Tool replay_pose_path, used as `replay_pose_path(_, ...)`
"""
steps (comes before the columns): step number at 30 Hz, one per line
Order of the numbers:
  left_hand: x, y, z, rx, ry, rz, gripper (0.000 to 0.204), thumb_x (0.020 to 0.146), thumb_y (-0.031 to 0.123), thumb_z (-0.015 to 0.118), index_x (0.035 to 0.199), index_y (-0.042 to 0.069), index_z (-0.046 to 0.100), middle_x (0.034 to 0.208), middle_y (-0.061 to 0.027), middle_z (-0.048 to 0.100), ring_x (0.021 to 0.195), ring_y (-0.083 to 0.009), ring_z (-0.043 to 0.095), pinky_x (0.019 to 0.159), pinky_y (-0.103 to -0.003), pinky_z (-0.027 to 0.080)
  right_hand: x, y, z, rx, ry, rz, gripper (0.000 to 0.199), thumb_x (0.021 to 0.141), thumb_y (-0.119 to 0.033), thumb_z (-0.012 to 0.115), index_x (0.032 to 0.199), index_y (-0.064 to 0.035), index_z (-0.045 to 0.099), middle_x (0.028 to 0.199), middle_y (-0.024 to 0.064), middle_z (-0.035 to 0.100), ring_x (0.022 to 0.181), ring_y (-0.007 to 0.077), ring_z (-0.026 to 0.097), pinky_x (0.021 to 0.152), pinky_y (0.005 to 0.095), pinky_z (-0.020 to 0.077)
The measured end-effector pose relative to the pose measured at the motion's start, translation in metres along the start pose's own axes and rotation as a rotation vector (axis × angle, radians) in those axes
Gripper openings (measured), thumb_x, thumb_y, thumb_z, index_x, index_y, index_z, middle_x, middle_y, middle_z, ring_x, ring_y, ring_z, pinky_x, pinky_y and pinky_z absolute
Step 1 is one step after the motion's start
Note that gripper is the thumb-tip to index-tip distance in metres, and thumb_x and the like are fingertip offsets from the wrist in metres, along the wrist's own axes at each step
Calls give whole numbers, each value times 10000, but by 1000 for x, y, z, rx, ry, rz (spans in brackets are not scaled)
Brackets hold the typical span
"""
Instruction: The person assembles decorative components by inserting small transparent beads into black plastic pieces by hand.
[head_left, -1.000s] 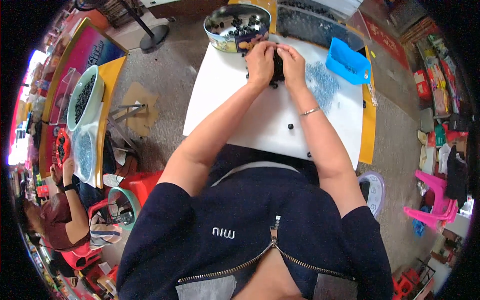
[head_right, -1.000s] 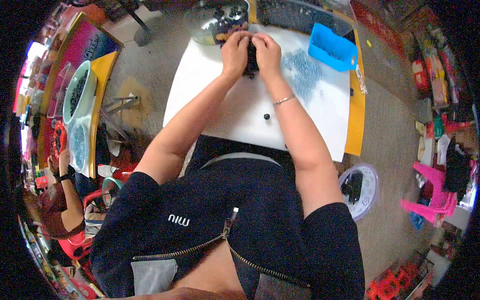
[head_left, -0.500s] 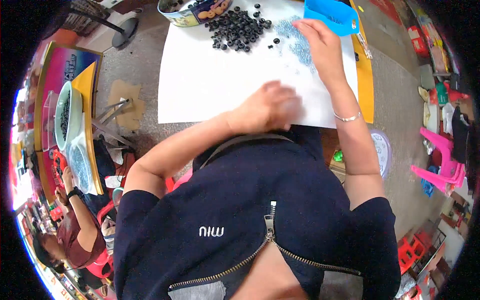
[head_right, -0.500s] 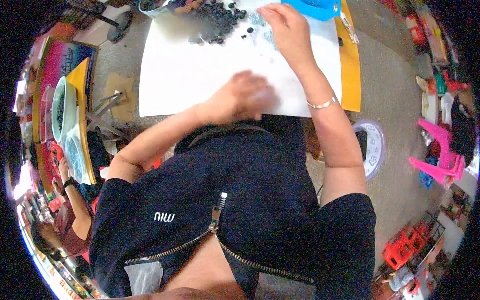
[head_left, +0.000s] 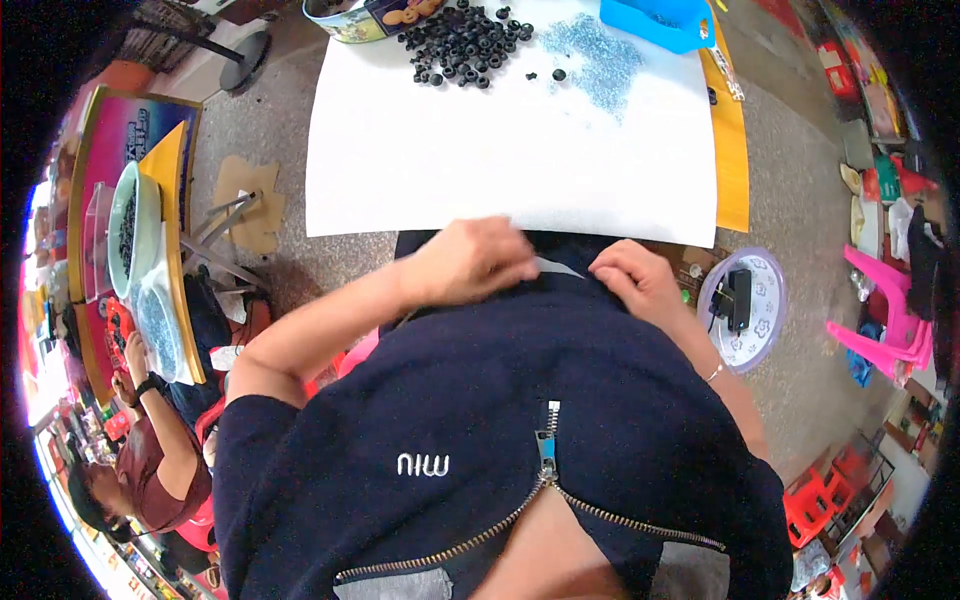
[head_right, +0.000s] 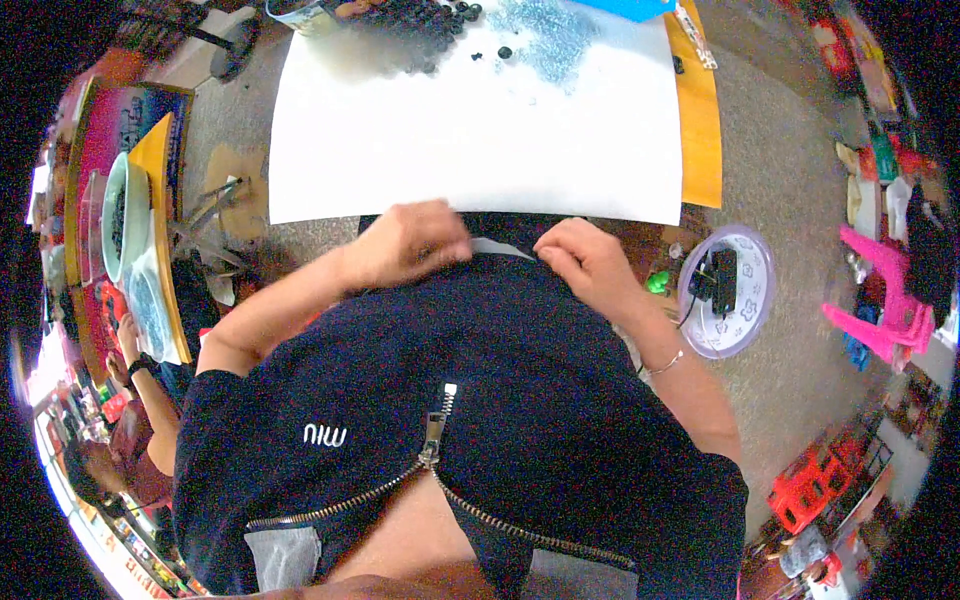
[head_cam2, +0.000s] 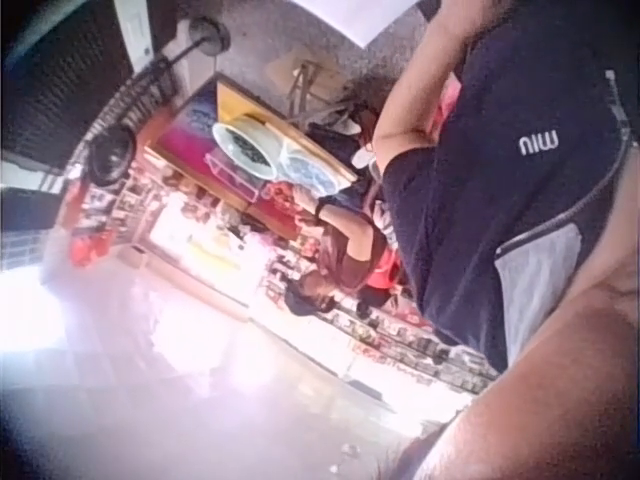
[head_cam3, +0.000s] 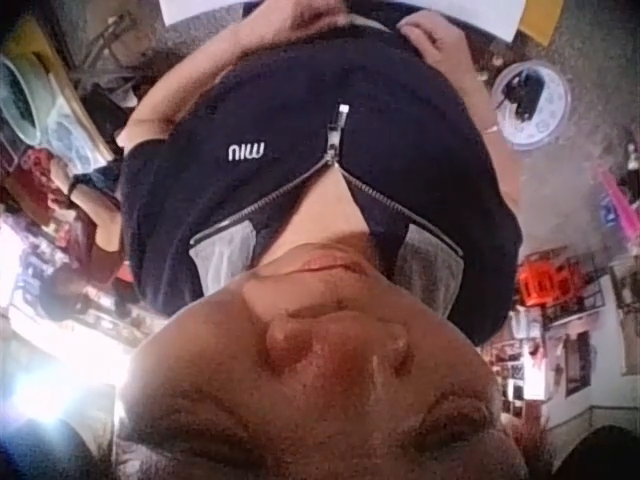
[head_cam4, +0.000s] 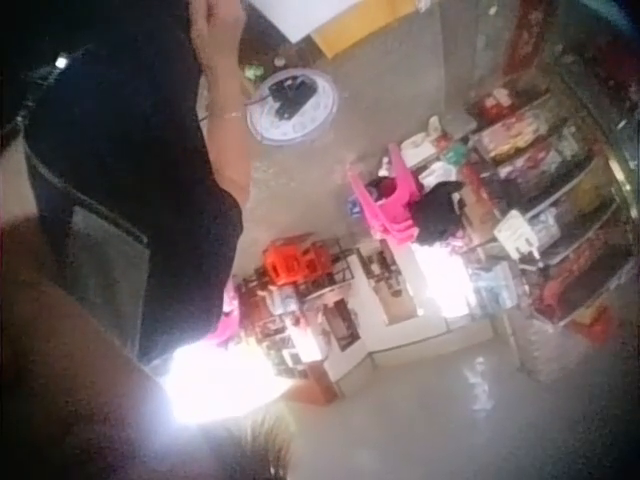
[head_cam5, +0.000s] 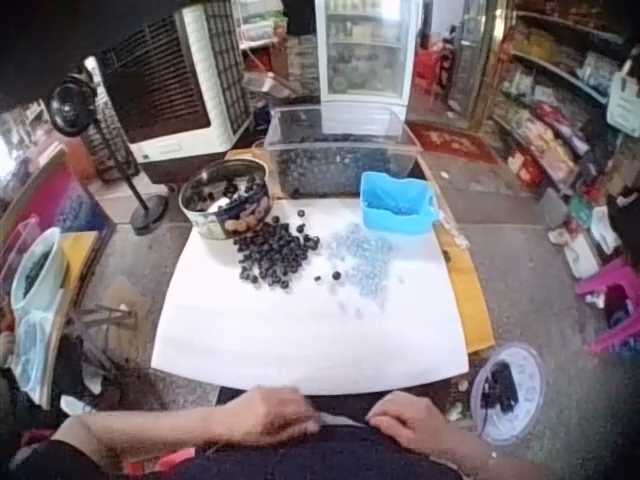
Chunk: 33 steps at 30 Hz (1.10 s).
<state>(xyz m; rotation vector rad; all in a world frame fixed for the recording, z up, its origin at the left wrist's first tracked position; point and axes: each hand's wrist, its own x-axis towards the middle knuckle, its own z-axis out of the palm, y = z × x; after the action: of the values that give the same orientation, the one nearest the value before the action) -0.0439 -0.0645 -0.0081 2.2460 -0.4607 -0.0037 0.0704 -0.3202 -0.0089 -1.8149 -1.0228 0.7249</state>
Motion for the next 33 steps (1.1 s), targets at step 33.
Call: replay_pose_path(33, 22, -67, 81, 461, 339, -460, 320, 880, 203, 492, 1119, 45, 636, 1065, -184, 638, 983, -354, 601, 876, -462, 454, 180, 8, -37, -785, 491, -426, 148, 804, -72, 593, 940, -44, 645, 893, 109, 587, 885, 290, 555, 786, 389, 446)
